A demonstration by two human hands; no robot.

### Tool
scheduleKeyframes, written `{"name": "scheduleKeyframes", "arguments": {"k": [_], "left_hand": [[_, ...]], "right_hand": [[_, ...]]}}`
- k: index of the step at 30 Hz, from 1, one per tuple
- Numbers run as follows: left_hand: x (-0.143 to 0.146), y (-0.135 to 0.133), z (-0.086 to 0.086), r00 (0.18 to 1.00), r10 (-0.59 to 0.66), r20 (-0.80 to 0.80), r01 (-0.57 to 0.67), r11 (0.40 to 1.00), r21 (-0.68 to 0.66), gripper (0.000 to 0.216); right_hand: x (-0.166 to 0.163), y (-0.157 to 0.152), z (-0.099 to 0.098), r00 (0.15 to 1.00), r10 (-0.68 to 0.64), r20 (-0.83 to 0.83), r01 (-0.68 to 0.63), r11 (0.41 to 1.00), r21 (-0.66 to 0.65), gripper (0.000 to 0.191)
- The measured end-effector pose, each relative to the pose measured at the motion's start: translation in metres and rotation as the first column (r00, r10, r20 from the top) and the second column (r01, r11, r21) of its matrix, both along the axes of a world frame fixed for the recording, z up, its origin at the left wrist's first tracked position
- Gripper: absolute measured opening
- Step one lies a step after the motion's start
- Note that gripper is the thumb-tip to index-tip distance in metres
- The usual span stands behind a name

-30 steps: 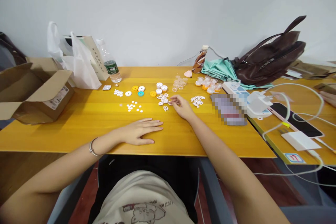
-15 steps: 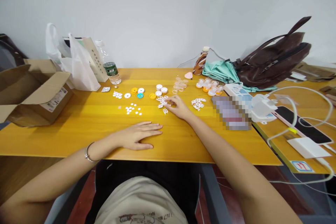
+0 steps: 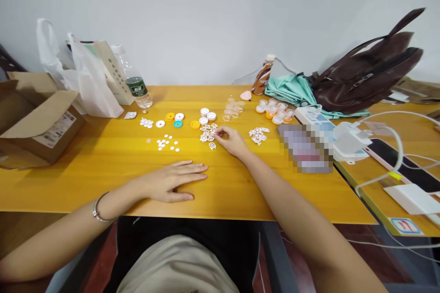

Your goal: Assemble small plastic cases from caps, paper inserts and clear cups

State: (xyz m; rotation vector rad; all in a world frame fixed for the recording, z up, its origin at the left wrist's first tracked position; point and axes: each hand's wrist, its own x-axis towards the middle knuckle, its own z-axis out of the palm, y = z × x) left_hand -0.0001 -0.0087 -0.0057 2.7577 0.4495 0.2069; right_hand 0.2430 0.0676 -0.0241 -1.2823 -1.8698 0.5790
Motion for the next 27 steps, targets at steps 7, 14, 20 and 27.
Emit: {"name": "scheduleKeyframes", "arguments": {"k": [7,14,20,27], "left_hand": [[0.000,-0.002,-0.001,1.000,-0.007,-0.016,0.008,0.997,0.083,0.060],[-0.015,0.004,0.013,0.965,0.109,0.238,-0.166,0.958,0.235,0.039],[-0.093,0.070,0.021,0.599,0.647,0.471,-0.754,0.654,0.061,0.024],[-0.151,0.130,0.002,0.380,0.883,0.276,-0.913,0.406,-0.044,0.027]], "right_hand": [[-0.001,-0.003,-0.001,1.000,-0.024,-0.009,0.024,1.000,0.010,0.019],[0.003,-0.002,-0.001,0.999,-0.035,0.027,0.034,0.999,0.027,0.019],[0.010,0.003,-0.004,0.994,-0.107,0.036,0.104,0.991,0.080,0.019],[0.014,0.008,-0.008,0.985,-0.164,0.053,0.163,0.986,0.031,0.018]]}}
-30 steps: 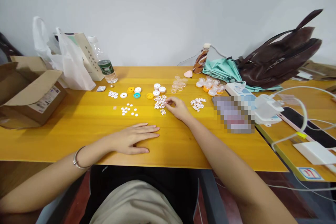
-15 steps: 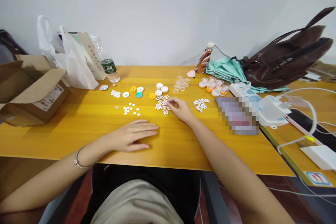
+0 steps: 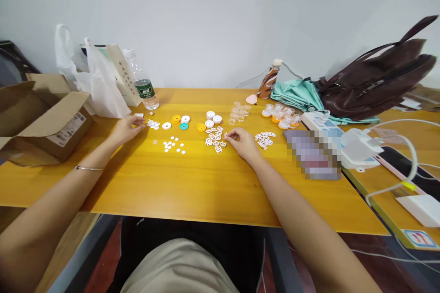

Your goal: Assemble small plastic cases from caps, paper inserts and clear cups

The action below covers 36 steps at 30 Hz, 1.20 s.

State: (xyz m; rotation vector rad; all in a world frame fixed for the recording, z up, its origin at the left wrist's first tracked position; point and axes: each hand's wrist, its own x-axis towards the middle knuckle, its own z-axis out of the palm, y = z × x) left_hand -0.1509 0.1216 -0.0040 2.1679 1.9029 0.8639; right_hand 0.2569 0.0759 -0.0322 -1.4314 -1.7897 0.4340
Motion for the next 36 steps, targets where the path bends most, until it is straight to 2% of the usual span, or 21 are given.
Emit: {"name": "scheduleKeyframes", "arguments": {"k": [6,9,11,12,14,17,19,20,22,24,32,36], "left_hand": [[0.008,0.011,-0.012,1.000,0.015,0.017,-0.016,1.000,0.022,0.021],[0.014,0.005,-0.007,0.999,0.044,0.032,-0.046,0.997,0.061,0.018],[0.025,-0.009,0.001,0.998,0.022,0.060,-0.028,0.995,0.095,0.019],[0.034,-0.019,0.006,0.995,-0.031,0.095,0.019,0.993,0.118,0.020],[0.059,-0.045,0.015,0.969,-0.219,0.115,0.210,0.974,0.086,0.022],[0.102,-0.084,0.022,0.838,-0.543,0.062,0.544,0.839,-0.012,0.018],[0.126,-0.103,0.022,0.745,-0.667,-0.009,0.666,0.744,-0.051,0.014],[0.134,-0.108,0.020,0.715,-0.698,-0.026,0.696,0.715,-0.058,0.012],[0.144,-0.113,0.016,0.686,-0.726,-0.051,0.723,0.688,-0.067,0.009],[0.147,-0.111,0.011,0.684,-0.727,-0.053,0.724,0.686,-0.071,0.007],[0.140,-0.104,-0.004,0.699,-0.706,0.109,0.715,0.692,-0.105,0.007],[0.140,-0.102,-0.006,0.684,-0.723,0.100,0.729,0.677,-0.100,0.009]], "right_hand": [[-0.001,-0.003,0.001,1.000,0.012,0.016,-0.012,1.000,-0.026,0.021],[-0.001,-0.003,0.002,0.999,0.023,0.030,-0.022,0.999,-0.036,0.021],[-0.001,-0.003,0.003,0.999,0.033,0.037,-0.031,0.999,-0.045,0.019],[-0.002,-0.003,0.003,0.999,0.037,0.040,-0.035,0.998,-0.049,0.019],[-0.002,-0.002,0.003,0.998,0.043,0.043,-0.040,0.998,-0.056,0.017],[-0.003,-0.003,0.003,0.998,0.043,0.043,-0.041,0.997,-0.062,0.016],[-0.003,-0.004,0.004,0.998,0.049,0.044,-0.046,0.997,-0.061,0.016],[-0.003,-0.004,0.004,0.998,0.054,0.044,-0.051,0.997,-0.058,0.016],[-0.004,-0.005,0.004,0.997,0.068,0.046,-0.065,0.997,-0.048,0.015],[-0.004,-0.005,0.004,0.996,0.076,0.051,-0.074,0.997,-0.034,0.014],[-0.004,-0.005,0.005,0.997,0.056,0.053,-0.055,0.998,-0.028,0.014],[-0.003,-0.004,0.006,0.996,0.074,0.047,-0.071,0.996,-0.062,0.017]]}}
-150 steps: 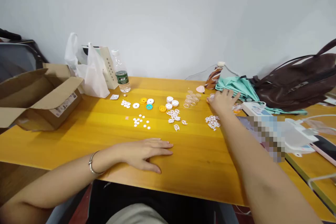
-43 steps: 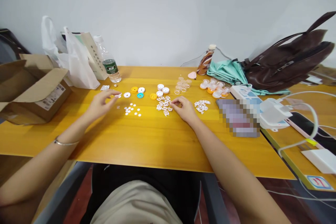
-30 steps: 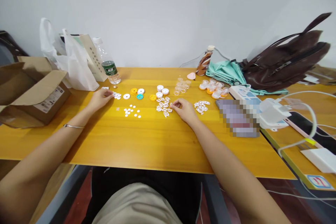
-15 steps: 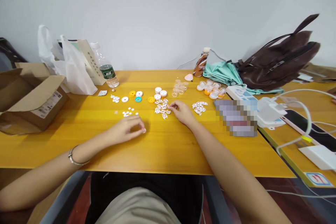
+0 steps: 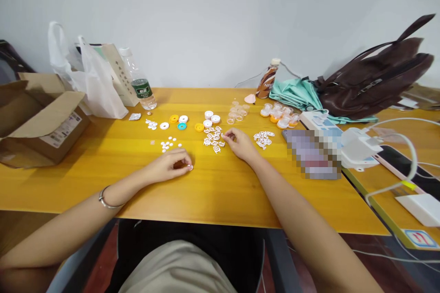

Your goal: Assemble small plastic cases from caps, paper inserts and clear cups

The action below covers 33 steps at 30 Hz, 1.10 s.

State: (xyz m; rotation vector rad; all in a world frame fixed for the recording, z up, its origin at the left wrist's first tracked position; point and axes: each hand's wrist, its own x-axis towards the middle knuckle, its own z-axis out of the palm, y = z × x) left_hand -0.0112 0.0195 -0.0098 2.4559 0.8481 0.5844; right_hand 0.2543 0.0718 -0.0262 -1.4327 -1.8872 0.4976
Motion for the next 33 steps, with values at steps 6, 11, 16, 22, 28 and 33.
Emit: {"name": "scheduleKeyframes", "arguments": {"k": [6,11,16,22,28,33], "left_hand": [[-0.0017,0.0053,0.0003,0.998,-0.064,0.014,0.064,0.998,0.007,0.011],[-0.0013,0.0047,0.0014,0.997,-0.076,0.019,0.075,0.997,0.022,0.012],[-0.0017,0.0050,0.0011,0.997,-0.082,0.013,0.082,0.996,0.017,0.012],[-0.0031,0.0055,0.0018,0.995,-0.101,0.000,0.101,0.995,0.004,0.013],[-0.0022,0.0043,0.0035,0.995,-0.095,0.014,0.094,0.995,0.020,0.014],[-0.0043,0.0042,0.0058,0.999,-0.030,0.015,0.029,0.998,0.058,0.016]], "right_hand": [[0.0044,0.0024,-0.0023,1.000,0.019,-0.003,-0.019,1.000,-0.005,0.018],[0.0059,0.0019,-0.0028,0.999,0.030,0.018,-0.030,1.000,-0.004,0.019],[0.0046,-0.0003,0.0004,0.998,0.056,0.040,-0.056,0.998,-0.001,0.022],[0.0050,-0.0005,0.0003,0.997,0.053,0.048,-0.053,0.999,0.003,0.022],[0.0054,0.0004,-0.0010,0.997,0.066,0.041,-0.066,0.998,-0.004,0.023],[0.0047,0.0012,-0.0008,0.998,0.058,0.001,-0.058,0.998,-0.006,0.023]]}}
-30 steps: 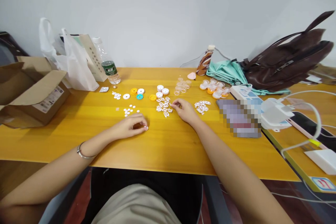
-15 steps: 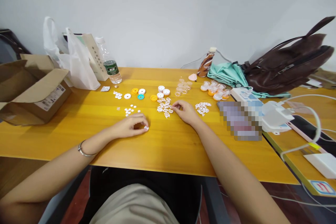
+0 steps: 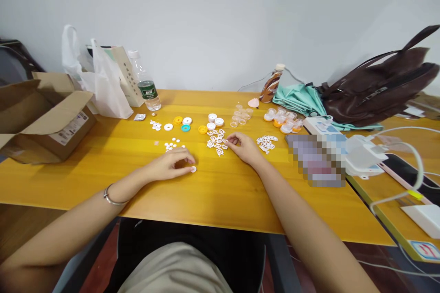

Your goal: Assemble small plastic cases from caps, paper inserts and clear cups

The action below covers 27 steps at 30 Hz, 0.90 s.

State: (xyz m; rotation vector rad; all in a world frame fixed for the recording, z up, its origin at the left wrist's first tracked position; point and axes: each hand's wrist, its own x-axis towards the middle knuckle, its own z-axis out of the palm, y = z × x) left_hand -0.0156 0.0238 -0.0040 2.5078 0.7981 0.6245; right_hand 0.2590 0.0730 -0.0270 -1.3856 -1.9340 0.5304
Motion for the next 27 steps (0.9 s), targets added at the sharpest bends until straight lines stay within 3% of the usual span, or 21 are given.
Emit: {"name": "scheduleKeyframes", "arguments": {"k": [8,22,27], "left_hand": [[-0.015,0.012,0.003,0.961,0.258,0.099,-0.267,0.959,0.092,0.016],[-0.016,0.013,0.004,0.970,0.244,-0.026,-0.237,0.959,0.155,0.016],[-0.022,0.023,0.007,0.898,0.397,0.189,-0.431,0.879,0.201,0.018]], "right_hand": [[0.000,-0.002,0.003,1.000,-0.022,0.013,0.023,0.999,-0.030,0.022],[0.001,-0.001,0.000,0.999,-0.011,0.051,0.011,1.000,0.003,0.019],[0.001,0.000,-0.001,0.997,-0.024,0.072,0.024,1.000,0.003,0.019]]}}
